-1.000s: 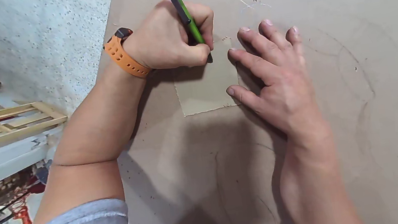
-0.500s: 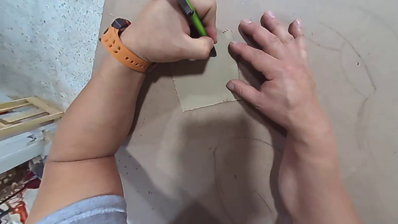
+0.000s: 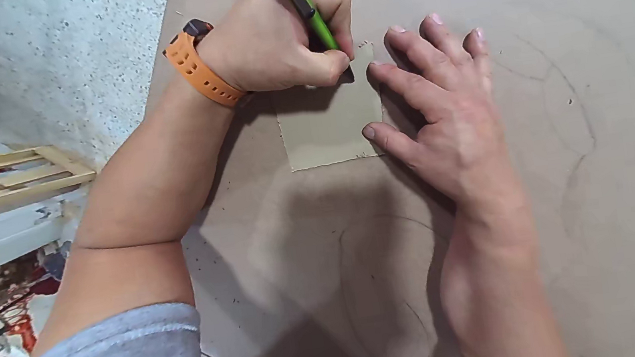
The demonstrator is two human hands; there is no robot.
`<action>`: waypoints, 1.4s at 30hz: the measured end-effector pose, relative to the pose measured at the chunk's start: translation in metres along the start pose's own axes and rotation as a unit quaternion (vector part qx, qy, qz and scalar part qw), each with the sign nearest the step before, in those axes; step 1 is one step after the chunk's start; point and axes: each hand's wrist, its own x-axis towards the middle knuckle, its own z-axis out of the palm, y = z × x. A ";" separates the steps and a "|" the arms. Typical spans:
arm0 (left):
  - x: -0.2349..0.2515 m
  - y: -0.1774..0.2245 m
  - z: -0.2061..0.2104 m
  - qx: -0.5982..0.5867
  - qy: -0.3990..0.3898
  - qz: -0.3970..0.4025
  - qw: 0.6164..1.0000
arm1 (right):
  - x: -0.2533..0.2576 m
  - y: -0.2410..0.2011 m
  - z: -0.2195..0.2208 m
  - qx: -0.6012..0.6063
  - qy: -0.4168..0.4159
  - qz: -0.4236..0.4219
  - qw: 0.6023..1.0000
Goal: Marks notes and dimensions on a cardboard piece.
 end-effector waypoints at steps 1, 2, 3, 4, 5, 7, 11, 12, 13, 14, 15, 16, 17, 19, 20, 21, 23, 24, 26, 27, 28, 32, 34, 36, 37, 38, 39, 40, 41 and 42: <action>0.000 0.001 -0.001 0.001 -0.001 -0.003 1.000 | 0.000 0.000 0.000 0.000 0.000 0.000 1.000; 0.001 0.001 -0.001 0.002 -0.002 -0.005 1.000 | 0.001 0.000 0.000 0.000 0.002 0.000 1.000; 0.001 0.001 -0.001 0.002 -0.001 -0.006 1.000 | 0.001 0.000 -0.001 0.000 0.002 0.000 1.000; 0.001 0.001 0.000 0.000 -0.003 -0.005 1.000 | 0.001 0.001 -0.001 0.001 0.001 0.000 1.000; 0.000 0.001 0.000 -0.006 -0.005 -0.007 1.000 | 0.000 0.001 0.000 0.004 0.001 -0.001 1.000; 0.001 0.000 -0.001 -0.018 -0.005 -0.006 1.000 | 0.001 0.001 0.001 0.007 0.005 -0.002 1.000; 0.002 0.001 0.002 -0.010 -0.002 -0.006 1.000 | 0.000 0.001 -0.001 -0.006 -0.005 0.005 1.000; 0.002 0.001 0.001 -0.017 0.000 -0.013 1.000 | 0.000 0.000 0.000 -0.006 -0.005 0.005 1.000; 0.002 0.002 0.001 -0.024 0.004 -0.018 1.000 | 0.001 0.000 0.000 -0.005 -0.005 0.004 1.000; 0.002 0.001 0.001 -0.026 0.007 -0.017 0.999 | 0.001 0.000 0.000 -0.005 -0.005 0.005 1.000; 0.002 0.001 0.001 -0.023 0.007 -0.014 1.000 | 0.001 0.000 0.000 -0.005 -0.005 0.006 1.000; 0.002 0.001 0.001 -0.018 0.004 -0.012 1.000 | 0.002 0.000 0.000 -0.005 -0.005 0.007 1.000; 0.002 0.001 0.001 -0.011 0.003 -0.012 1.000 | 0.002 0.000 0.000 -0.005 -0.006 0.008 1.000; 0.002 0.002 0.002 -0.007 0.008 -0.015 1.000 | 0.001 0.000 0.000 -0.006 -0.004 0.008 1.000; 0.002 0.003 0.002 -0.009 0.007 -0.018 1.000 | 0.001 0.000 0.000 -0.006 -0.003 0.009 1.000; 0.002 0.003 0.002 -0.012 0.004 -0.020 1.000 | 0.001 0.000 0.000 -0.005 -0.002 0.009 1.000; 0.002 0.003 0.002 -0.018 0.005 -0.023 1.000 | 0.002 0.000 0.000 -0.001 0.002 0.010 1.000; 0.002 0.004 0.002 -0.019 0.009 -0.025 0.999 | 0.002 0.000 0.000 0.000 0.004 0.011 1.000; 0.002 0.003 0.003 -0.017 0.010 -0.022 1.000 | 0.002 -0.001 0.000 0.001 0.006 0.012 1.000; 0.002 0.003 0.002 -0.010 0.006 -0.018 1.000 | 0.001 -0.001 0.001 0.002 0.009 0.013 1.000; 0.002 0.002 0.002 -0.010 0.002 -0.013 1.000 | 0.001 -0.002 0.001 0.003 0.010 0.014 1.000; 0.002 0.002 0.003 -0.015 0.006 -0.009 1.000 | 0.002 -0.002 0.000 0.003 0.009 0.016 1.000; 0.002 0.002 0.003 -0.011 0.003 -0.008 1.000 | 0.001 -0.003 0.000 0.005 0.007 0.018 1.000; 0.002 0.002 0.003 -0.012 0.007 -0.004 1.000 | 0.002 -0.003 0.000 0.004 0.007 0.018 1.000; 0.002 0.001 0.004 -0.009 0.009 -0.004 1.000 | 0.002 -0.002 0.000 0.004 0.006 0.018 1.000; 0.002 0.001 0.004 -0.008 0.007 -0.004 1.000 | 0.002 -0.002 0.000 0.004 0.006 0.018 1.000; 0.002 0.001 0.004 -0.010 0.006 -0.003 1.000 | 0.001 -0.002 0.000 0.006 0.008 0.017 1.000; 0.002 0.002 0.004 -0.013 0.008 -0.003 1.000 | 0.002 -0.002 0.000 0.007 0.009 0.016 1.000; 0.002 0.002 0.004 -0.016 0.011 -0.004 1.000 | 0.002 -0.002 0.000 0.009 0.011 0.015 1.000; 0.002 0.002 0.004 -0.017 0.015 -0.006 1.000 | 0.002 -0.002 0.000 0.009 0.011 0.016 1.000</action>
